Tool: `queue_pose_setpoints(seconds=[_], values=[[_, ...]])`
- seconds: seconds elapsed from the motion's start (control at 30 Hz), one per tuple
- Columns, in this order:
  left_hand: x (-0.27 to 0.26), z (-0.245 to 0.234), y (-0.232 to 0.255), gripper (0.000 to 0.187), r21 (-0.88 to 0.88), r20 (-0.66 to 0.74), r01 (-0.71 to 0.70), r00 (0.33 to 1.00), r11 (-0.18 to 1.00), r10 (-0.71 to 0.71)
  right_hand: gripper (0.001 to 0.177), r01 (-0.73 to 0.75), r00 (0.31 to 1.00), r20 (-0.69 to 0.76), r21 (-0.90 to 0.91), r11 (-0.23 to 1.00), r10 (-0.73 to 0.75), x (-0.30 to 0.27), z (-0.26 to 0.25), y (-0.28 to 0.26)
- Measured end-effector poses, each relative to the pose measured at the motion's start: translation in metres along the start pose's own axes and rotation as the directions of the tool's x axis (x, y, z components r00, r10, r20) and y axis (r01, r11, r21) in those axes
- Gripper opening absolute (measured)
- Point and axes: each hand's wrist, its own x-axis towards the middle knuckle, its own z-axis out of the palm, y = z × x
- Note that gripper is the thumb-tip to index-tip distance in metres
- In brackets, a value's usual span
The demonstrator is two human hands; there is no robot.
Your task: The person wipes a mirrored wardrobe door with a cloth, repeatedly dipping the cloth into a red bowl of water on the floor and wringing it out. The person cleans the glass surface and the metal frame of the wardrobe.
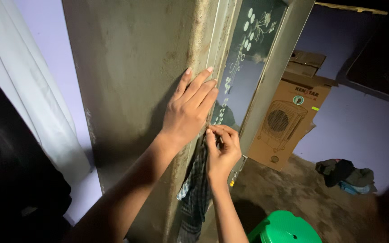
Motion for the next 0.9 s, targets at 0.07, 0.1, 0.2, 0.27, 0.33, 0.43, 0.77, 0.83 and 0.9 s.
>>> queue_pose_setpoints(seconds=[0.07, 0.1, 0.2, 0.27, 0.33, 0.43, 0.77, 0.83, 0.9], values=[[-0.001, 0.0, 0.001, 0.021, 0.007, -0.001, 0.002, 1.0, 1.0, -0.002, 0.012, 0.07, 0.997, -0.009, -0.083, 0.994, -0.071, -0.001, -0.001, -0.009], [-0.001, 0.001, 0.001, 0.021, 0.01, -0.002, 0.0, 1.0, 1.0, 0.0, 0.012, 0.118, 0.993, -0.008, -0.107, 0.987, -0.119, -0.001, -0.001, -0.011], [-0.001, 0.0, 0.0, 0.021, 0.002, -0.001, 0.002, 1.0, 1.0, -0.002, 0.011, 0.159, 0.987, 0.009, -0.147, 0.976, -0.159, -0.002, -0.002, -0.018], [-0.001, 0.0, 0.001, 0.021, -0.004, -0.001, 0.005, 1.0, 1.0, -0.005, 0.01, 0.158, 0.987, 0.03, -0.183, 0.97, -0.155, 0.0, -0.003, -0.021], [-0.001, 0.001, 0.001, 0.021, 0.0, -0.005, 0.007, 1.0, 1.0, -0.007, 0.011, 0.168, 0.986, 0.059, -0.232, 0.958, -0.158, 0.003, -0.004, -0.025], [-0.002, 0.001, 0.0, 0.022, 0.002, -0.013, 0.002, 1.0, 1.0, -0.002, 0.015, 0.137, 0.987, 0.11, -0.228, 0.964, -0.115, 0.009, -0.006, -0.033], [-0.001, 0.0, 0.001, 0.023, -0.01, -0.01, 0.001, 1.0, 1.0, -0.001, 0.018, 0.284, 0.954, 0.2, -0.369, 0.885, -0.223, 0.024, -0.002, -0.039], [-0.001, 0.0, 0.001, 0.024, -0.007, -0.008, 0.002, 1.0, 1.0, -0.002, 0.017, 0.245, 0.96, 0.209, -0.319, 0.916, -0.184, 0.023, -0.003, -0.034], [-0.002, -0.001, 0.001, 0.023, -0.01, -0.005, 0.007, 1.0, 1.0, -0.007, 0.019, 0.218, 0.965, 0.207, -0.273, 0.937, -0.164, 0.024, -0.005, -0.024]])
